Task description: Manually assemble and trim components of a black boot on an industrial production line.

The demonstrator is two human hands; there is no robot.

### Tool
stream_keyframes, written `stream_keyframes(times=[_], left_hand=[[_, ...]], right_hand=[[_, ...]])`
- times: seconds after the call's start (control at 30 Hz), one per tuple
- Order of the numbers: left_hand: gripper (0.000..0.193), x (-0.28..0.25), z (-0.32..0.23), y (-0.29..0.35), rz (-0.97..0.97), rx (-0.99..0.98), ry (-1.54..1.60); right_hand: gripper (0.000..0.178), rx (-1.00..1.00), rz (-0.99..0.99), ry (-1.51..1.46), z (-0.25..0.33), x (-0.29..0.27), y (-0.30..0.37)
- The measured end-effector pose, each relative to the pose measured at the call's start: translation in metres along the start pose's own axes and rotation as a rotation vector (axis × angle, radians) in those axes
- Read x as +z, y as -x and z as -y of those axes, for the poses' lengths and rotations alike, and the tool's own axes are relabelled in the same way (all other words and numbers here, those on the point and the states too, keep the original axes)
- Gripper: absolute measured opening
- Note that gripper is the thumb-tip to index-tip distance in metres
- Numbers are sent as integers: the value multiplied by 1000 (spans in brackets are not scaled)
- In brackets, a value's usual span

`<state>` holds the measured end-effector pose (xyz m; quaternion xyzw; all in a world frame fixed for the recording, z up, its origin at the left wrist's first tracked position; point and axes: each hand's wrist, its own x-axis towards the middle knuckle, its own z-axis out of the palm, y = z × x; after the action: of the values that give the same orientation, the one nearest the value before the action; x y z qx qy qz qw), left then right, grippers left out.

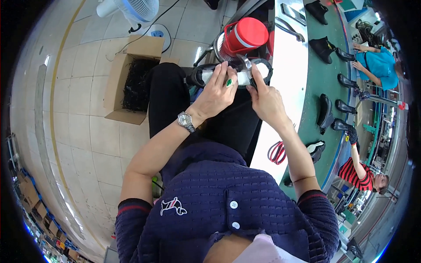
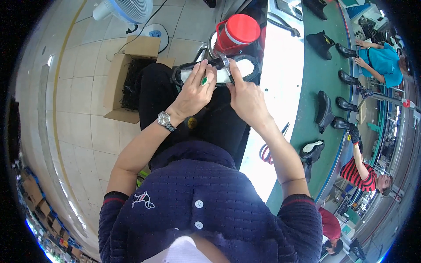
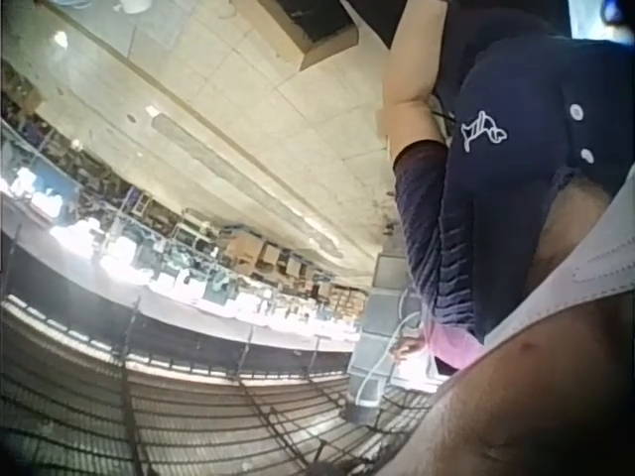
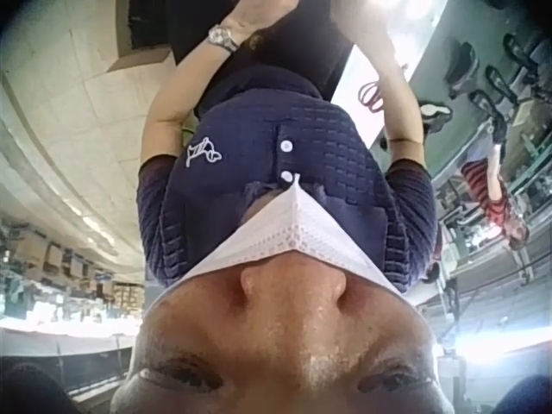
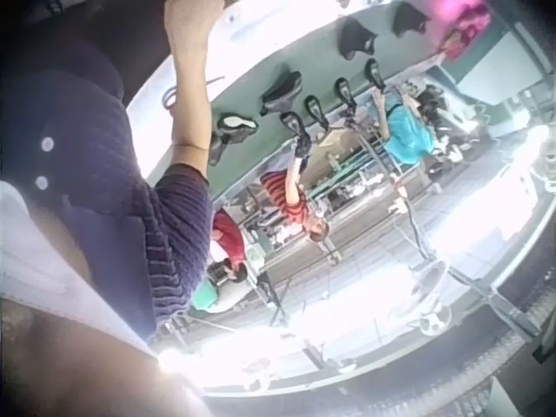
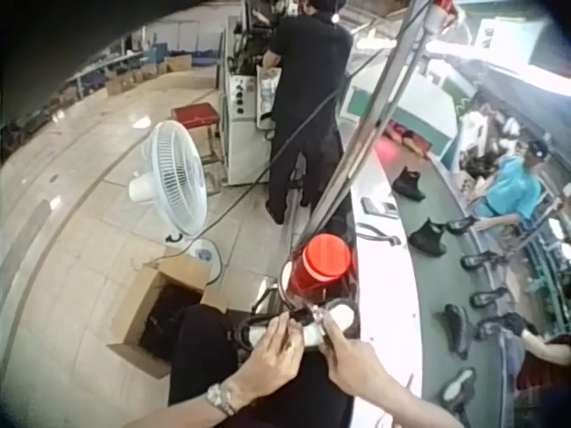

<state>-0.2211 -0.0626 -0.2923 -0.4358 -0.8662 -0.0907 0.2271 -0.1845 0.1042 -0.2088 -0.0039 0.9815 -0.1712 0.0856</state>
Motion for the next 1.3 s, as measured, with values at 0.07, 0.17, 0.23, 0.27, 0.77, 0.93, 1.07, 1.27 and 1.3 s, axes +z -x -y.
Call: stream_keyframes(times=[0.07, 0.17, 0.23, 0.27, 0.77, 0.93, 1.07, 1.27, 1.3], left_hand=[[39, 0, -2, 5, 2, -35, 54], [39, -1, -1, 5, -10, -49, 66], [40, 3, -1, 3, -18, -73, 75], [41, 4, 0, 1, -23, -94, 87], [53, -19, 16, 11, 82, -256, 87], [77, -31, 31, 17, -21, -493, 614], [87, -33, 39, 16, 50, -547, 757], [100, -38, 72, 27, 219, -404, 922], [103, -46, 70, 32, 156, -401, 821]], right_hand=[[63, -76, 89, 62, 6, -17, -2], [63, -47, -81, -24, 19, -5, 0], [64, -21, 19, 80, 16, 7, -3], [64, -21, 13, 81, 13, 4, -6], [62, -75, -104, -147, 29, 21, -6], [61, -149, 39, -113, 33, 0, -20], [60, -59, -175, -257, 42, 25, -8], [47, -56, 62, -226, 17, -18, -7], [48, -23, -6, -184, 8, -12, -2]])
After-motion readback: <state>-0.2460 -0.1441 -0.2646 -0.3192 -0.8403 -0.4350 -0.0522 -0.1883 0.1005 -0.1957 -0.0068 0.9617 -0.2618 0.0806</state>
